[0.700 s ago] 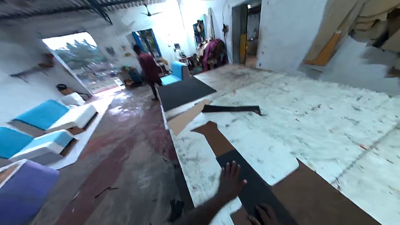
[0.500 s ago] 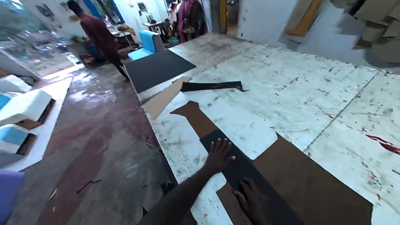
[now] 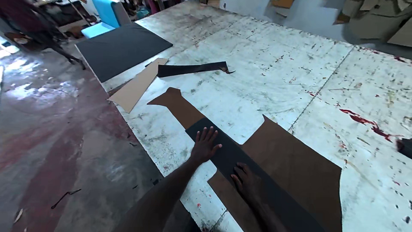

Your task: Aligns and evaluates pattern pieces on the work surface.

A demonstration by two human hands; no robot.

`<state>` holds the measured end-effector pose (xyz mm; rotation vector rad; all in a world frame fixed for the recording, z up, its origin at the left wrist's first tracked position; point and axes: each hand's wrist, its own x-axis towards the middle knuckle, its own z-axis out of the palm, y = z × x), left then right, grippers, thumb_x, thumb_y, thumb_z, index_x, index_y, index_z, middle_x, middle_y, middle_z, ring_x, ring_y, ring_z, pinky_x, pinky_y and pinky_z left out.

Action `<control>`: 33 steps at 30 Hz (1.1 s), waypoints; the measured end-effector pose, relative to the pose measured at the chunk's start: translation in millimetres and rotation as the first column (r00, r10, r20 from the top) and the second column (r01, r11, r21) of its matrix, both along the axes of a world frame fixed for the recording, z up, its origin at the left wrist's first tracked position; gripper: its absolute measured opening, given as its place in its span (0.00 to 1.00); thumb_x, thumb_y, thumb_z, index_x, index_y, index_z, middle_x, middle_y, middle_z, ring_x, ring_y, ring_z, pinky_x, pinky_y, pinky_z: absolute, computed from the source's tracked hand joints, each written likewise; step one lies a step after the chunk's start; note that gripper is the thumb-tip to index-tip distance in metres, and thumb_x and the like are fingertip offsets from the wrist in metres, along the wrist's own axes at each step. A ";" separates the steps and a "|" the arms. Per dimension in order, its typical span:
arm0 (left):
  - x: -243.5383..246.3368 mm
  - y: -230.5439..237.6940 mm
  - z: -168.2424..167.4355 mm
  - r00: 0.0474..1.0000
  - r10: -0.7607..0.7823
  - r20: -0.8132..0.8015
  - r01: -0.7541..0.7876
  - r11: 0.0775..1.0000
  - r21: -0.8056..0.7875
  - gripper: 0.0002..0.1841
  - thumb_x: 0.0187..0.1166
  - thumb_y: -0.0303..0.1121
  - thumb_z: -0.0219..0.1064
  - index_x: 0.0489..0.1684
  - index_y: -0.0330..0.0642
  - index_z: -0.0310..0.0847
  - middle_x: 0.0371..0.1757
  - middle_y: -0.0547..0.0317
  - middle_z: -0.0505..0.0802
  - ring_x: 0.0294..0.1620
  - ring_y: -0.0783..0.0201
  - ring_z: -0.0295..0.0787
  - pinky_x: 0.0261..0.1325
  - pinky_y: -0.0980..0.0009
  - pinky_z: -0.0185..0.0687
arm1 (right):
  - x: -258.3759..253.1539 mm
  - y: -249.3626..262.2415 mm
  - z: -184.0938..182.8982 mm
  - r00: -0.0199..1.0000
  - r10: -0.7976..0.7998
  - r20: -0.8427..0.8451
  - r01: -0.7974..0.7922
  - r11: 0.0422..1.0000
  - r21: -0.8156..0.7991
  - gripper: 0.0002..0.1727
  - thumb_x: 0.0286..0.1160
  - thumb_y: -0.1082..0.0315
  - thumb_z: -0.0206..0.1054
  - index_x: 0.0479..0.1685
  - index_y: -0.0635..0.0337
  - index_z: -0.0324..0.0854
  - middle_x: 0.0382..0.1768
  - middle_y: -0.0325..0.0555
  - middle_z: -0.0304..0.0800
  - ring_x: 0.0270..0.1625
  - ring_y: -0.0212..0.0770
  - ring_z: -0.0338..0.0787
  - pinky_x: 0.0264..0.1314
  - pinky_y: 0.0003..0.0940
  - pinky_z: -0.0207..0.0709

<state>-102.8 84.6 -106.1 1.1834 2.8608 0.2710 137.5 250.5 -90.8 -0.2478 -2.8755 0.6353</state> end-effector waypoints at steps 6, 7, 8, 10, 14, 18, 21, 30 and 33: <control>-2.9 0.1 -1.8 1.000 -0.006 -0.013 0.006 1.000 0.010 0.43 0.83 0.74 0.33 0.96 0.63 0.51 0.98 0.64 0.50 0.98 0.48 0.35 0.94 0.37 0.31 | 44.5 70.7 -8.6 0.977 -0.210 -0.039 0.209 0.977 -0.027 0.20 0.85 0.49 0.62 0.63 0.47 0.90 0.70 0.44 0.86 0.62 0.48 0.92 0.54 0.53 0.89; -3.2 0.1 -1.8 1.000 -0.008 -0.015 0.008 1.000 0.006 0.43 0.83 0.74 0.33 0.96 0.63 0.51 0.98 0.63 0.51 0.98 0.48 0.35 0.93 0.36 0.31 | 55.6 86.5 -9.5 0.964 -0.265 -0.035 0.264 0.964 -0.034 0.19 0.86 0.50 0.62 0.62 0.47 0.90 0.69 0.44 0.87 0.61 0.49 0.92 0.53 0.54 0.89; -2.7 0.0 -1.5 1.000 -0.011 -0.012 0.011 1.000 0.000 0.43 0.83 0.74 0.32 0.96 0.62 0.51 0.98 0.62 0.51 0.98 0.47 0.35 0.93 0.36 0.31 | 67.4 101.7 -7.4 0.949 -0.315 -0.034 0.313 0.949 -0.044 0.18 0.86 0.52 0.63 0.61 0.50 0.90 0.67 0.48 0.87 0.61 0.51 0.91 0.55 0.57 0.88; -1.7 0.2 -1.2 1.000 -0.017 -0.004 0.017 1.000 -0.002 0.44 0.83 0.74 0.32 0.96 0.61 0.51 0.98 0.61 0.51 0.98 0.46 0.35 0.92 0.34 0.30 | 89.9 128.5 5.0 0.916 -0.398 -0.039 0.396 0.917 -0.045 0.16 0.85 0.60 0.65 0.59 0.59 0.89 0.61 0.58 0.88 0.58 0.58 0.90 0.58 0.61 0.85; -2.6 0.3 -2.7 1.000 -0.026 -0.005 0.026 1.000 0.013 0.44 0.83 0.74 0.32 0.96 0.61 0.51 0.98 0.63 0.50 0.98 0.46 0.36 0.92 0.32 0.32 | 139.3 185.6 7.2 0.822 -0.568 -0.032 0.566 0.810 0.153 0.16 0.85 0.55 0.65 0.52 0.57 0.90 0.53 0.61 0.87 0.51 0.64 0.90 0.46 0.67 0.83; -5.3 -0.5 -6.2 0.999 -0.050 -0.009 0.050 0.998 0.033 0.44 0.82 0.74 0.32 0.96 0.61 0.50 0.98 0.62 0.51 0.98 0.45 0.36 0.91 0.30 0.31 | 195.3 228.7 -2.6 0.764 -0.643 -0.056 0.641 0.746 0.181 0.16 0.85 0.56 0.64 0.52 0.59 0.90 0.57 0.61 0.88 0.60 0.64 0.88 0.56 0.66 0.82; -7.0 0.0 -8.9 0.998 -0.060 -0.018 0.061 0.998 0.031 0.45 0.82 0.75 0.32 0.96 0.59 0.51 0.98 0.60 0.52 0.98 0.44 0.37 0.91 0.30 0.30 | 231.9 236.7 2.8 0.726 -0.687 -0.032 0.682 0.713 0.163 0.15 0.83 0.58 0.66 0.50 0.61 0.90 0.59 0.61 0.89 0.64 0.68 0.85 0.62 0.71 0.77; -11.3 -2.7 -5.9 0.996 -0.083 0.013 0.082 0.996 0.041 0.47 0.80 0.77 0.33 0.96 0.57 0.51 0.97 0.55 0.53 0.97 0.41 0.39 0.90 0.28 0.30 | 298.1 149.8 25.4 0.651 -0.756 0.062 0.751 0.631 -0.194 0.14 0.79 0.58 0.72 0.50 0.60 0.92 0.46 0.53 0.92 0.46 0.49 0.92 0.55 0.54 0.87; -12.4 -2.9 -5.1 0.996 -0.085 0.008 0.085 0.996 0.035 0.48 0.79 0.77 0.32 0.96 0.57 0.51 0.97 0.55 0.53 0.97 0.41 0.38 0.89 0.27 0.29 | 315.2 139.5 27.3 0.688 -0.697 0.203 0.726 0.650 -0.226 0.13 0.77 0.55 0.74 0.44 0.54 0.93 0.43 0.47 0.92 0.44 0.44 0.91 0.52 0.53 0.87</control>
